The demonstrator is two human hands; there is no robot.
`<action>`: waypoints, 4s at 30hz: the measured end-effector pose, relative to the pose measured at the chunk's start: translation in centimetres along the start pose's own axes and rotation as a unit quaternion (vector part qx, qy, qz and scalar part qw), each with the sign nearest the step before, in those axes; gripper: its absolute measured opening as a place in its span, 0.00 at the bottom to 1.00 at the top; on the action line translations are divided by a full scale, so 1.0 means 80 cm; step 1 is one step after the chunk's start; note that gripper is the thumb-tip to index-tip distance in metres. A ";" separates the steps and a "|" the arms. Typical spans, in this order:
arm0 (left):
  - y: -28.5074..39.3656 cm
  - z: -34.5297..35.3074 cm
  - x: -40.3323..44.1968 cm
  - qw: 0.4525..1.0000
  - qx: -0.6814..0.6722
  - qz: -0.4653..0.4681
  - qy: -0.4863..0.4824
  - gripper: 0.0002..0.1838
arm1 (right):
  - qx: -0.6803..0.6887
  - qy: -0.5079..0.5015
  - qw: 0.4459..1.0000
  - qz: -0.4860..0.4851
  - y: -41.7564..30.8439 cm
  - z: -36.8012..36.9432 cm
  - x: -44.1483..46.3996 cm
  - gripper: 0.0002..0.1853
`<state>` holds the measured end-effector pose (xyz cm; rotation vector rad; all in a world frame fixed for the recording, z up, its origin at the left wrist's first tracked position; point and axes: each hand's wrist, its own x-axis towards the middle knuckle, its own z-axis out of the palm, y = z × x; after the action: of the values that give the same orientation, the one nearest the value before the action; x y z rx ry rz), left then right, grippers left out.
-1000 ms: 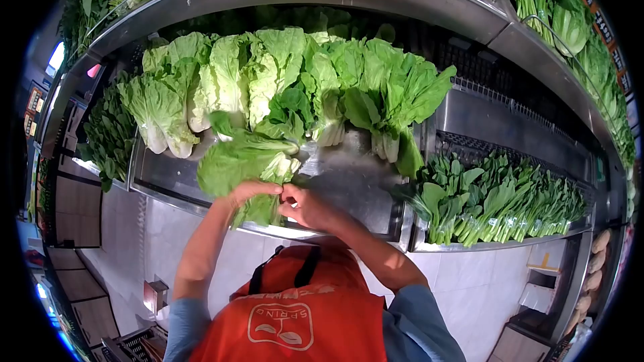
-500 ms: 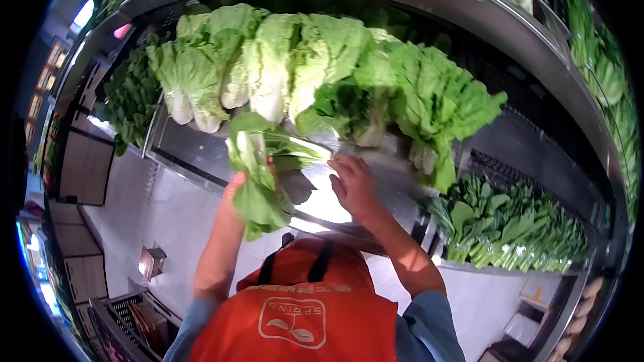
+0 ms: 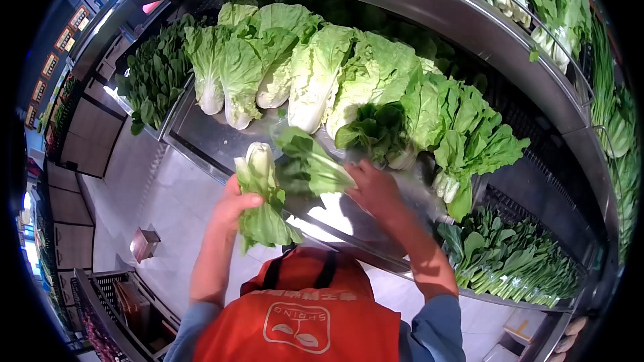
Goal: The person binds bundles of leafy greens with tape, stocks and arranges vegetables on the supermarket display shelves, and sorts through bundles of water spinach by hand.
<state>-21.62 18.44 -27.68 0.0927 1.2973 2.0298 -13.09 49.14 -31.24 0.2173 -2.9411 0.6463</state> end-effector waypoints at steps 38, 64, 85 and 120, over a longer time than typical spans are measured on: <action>-0.106 0.078 -0.001 0.869 0.488 0.072 0.048 0.36 | 0.566 0.161 0.776 0.229 -0.134 0.051 -0.006 0.34; -0.079 0.051 -0.040 0.994 -0.059 -0.083 0.037 0.33 | 0.345 0.068 0.934 0.061 -0.136 0.029 -0.005 0.39; -0.081 -0.027 -0.037 0.961 -0.217 -0.172 0.023 0.30 | -0.046 0.429 0.860 0.272 0.005 0.034 0.096 0.44; -0.121 -0.088 -0.019 0.953 -0.230 -0.197 0.025 0.27 | 0.201 0.193 0.921 0.273 -0.007 0.005 -0.109 0.13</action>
<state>-18.32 14.44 -38.55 -0.4053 0.7623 1.9320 -4.48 49.46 -32.64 -0.6476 -2.4429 1.1999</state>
